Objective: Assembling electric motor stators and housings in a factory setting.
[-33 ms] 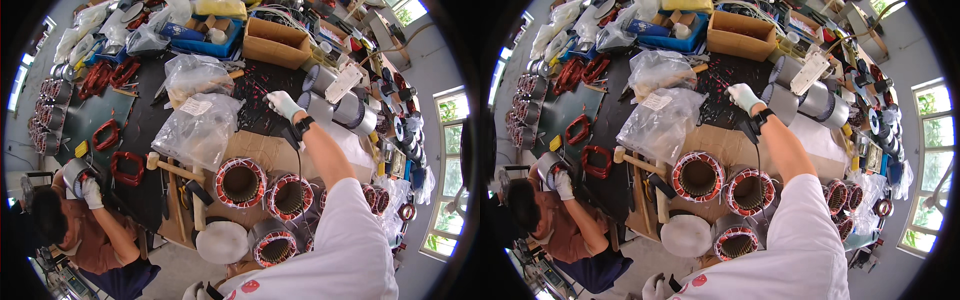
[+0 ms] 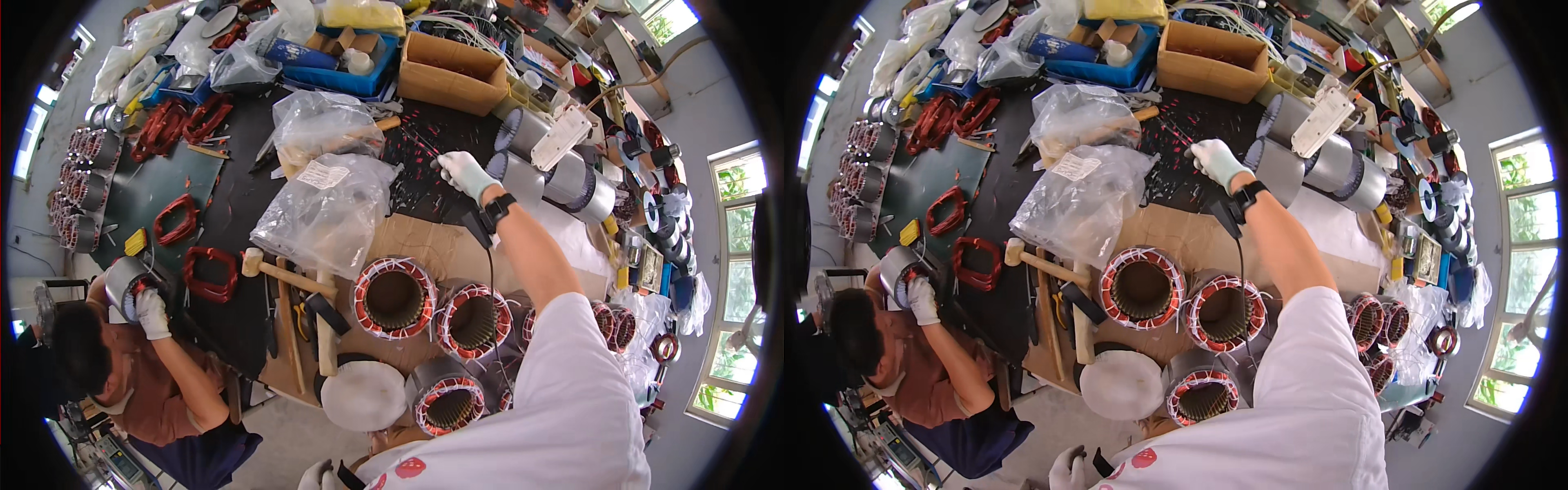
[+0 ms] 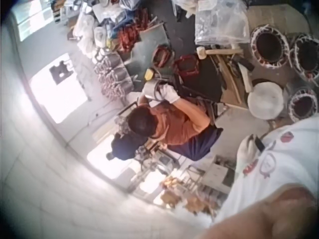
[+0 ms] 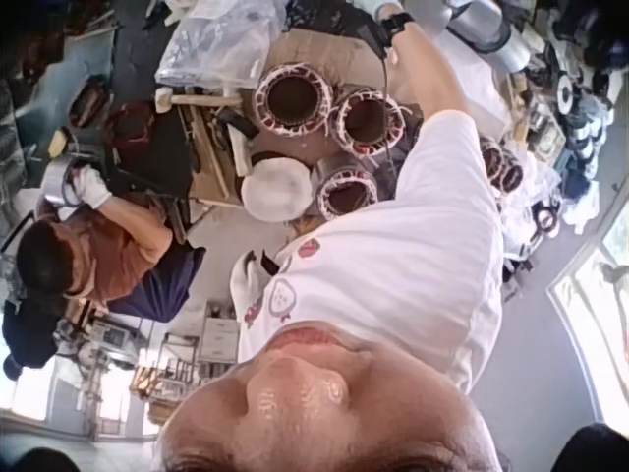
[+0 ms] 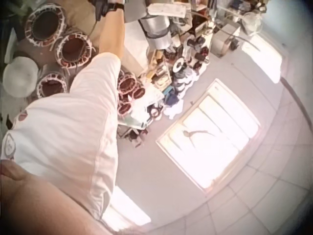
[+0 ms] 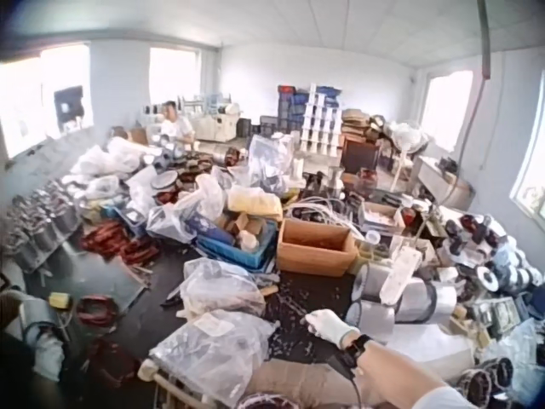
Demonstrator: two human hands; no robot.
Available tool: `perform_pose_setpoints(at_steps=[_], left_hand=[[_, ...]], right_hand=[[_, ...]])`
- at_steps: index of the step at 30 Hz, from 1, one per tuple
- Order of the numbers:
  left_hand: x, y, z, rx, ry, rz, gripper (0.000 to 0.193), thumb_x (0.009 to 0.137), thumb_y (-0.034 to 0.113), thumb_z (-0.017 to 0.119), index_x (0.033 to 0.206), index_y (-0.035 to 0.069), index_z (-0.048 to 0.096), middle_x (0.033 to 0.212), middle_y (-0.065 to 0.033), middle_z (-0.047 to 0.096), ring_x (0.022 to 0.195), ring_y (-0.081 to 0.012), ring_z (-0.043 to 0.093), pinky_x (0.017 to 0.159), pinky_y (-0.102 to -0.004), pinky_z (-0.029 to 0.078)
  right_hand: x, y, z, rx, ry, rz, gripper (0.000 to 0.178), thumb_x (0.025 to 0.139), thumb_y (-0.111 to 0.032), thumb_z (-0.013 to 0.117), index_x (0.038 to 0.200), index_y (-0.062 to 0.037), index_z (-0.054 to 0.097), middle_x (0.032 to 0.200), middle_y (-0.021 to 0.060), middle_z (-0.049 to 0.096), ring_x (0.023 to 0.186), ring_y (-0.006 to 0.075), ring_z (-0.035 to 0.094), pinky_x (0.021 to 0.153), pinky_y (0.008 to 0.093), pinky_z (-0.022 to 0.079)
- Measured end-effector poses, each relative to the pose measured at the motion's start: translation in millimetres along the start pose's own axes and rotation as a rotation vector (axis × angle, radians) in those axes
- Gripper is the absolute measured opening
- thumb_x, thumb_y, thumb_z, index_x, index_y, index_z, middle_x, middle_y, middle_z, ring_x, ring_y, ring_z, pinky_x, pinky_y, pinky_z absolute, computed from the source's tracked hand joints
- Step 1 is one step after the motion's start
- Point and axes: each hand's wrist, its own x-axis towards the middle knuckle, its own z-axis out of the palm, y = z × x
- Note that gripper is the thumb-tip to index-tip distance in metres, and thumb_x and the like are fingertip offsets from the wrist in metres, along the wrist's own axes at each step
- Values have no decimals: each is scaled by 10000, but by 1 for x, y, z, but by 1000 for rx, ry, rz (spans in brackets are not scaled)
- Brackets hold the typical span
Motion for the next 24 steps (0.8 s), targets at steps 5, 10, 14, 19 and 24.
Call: perform_pose_setpoints(at_steps=[5,10,14,19,24], left_hand=[[-14,-26,-14,71,2,91,338,966,182,477,1216,-2,612,1177,-211,638,1138,-327,596,987,-387,446],[-37,-68,-24,142,95,296,320,953,221,528,1175,15,633,1128,-206,646,1070,-348,613,953,-385,478],[-33,-112,-46,-99,40,385,379,980,194,492,1313,18,536,1171,-158,631,1103,-233,609,977,-328,463],[-89,-150,-92,-459,251,470,381,976,150,477,1326,8,522,1212,-121,626,1133,-171,590,999,-302,442],[-156,-224,-113,-569,435,696,403,965,194,484,1332,33,521,1152,-141,636,1045,-190,611,940,-325,465]], right_hand=[[-22,-27,12,70,-64,-137,292,994,-264,492,986,-44,683,611,-44,497,472,59,406,430,238,311],[-166,-133,12,-340,-404,-636,424,913,-40,503,1328,45,482,1383,145,474,1270,220,492,1069,318,411],[-304,-177,-15,-770,-303,-633,170,964,-115,488,1064,-10,576,1012,80,541,725,96,550,604,233,447],[-466,-231,43,-639,-364,-410,131,908,-58,475,921,-11,596,807,36,491,653,82,477,580,238,377],[-669,-246,127,-847,-279,-700,156,919,-57,506,989,16,625,778,6,523,646,73,465,588,226,372]])
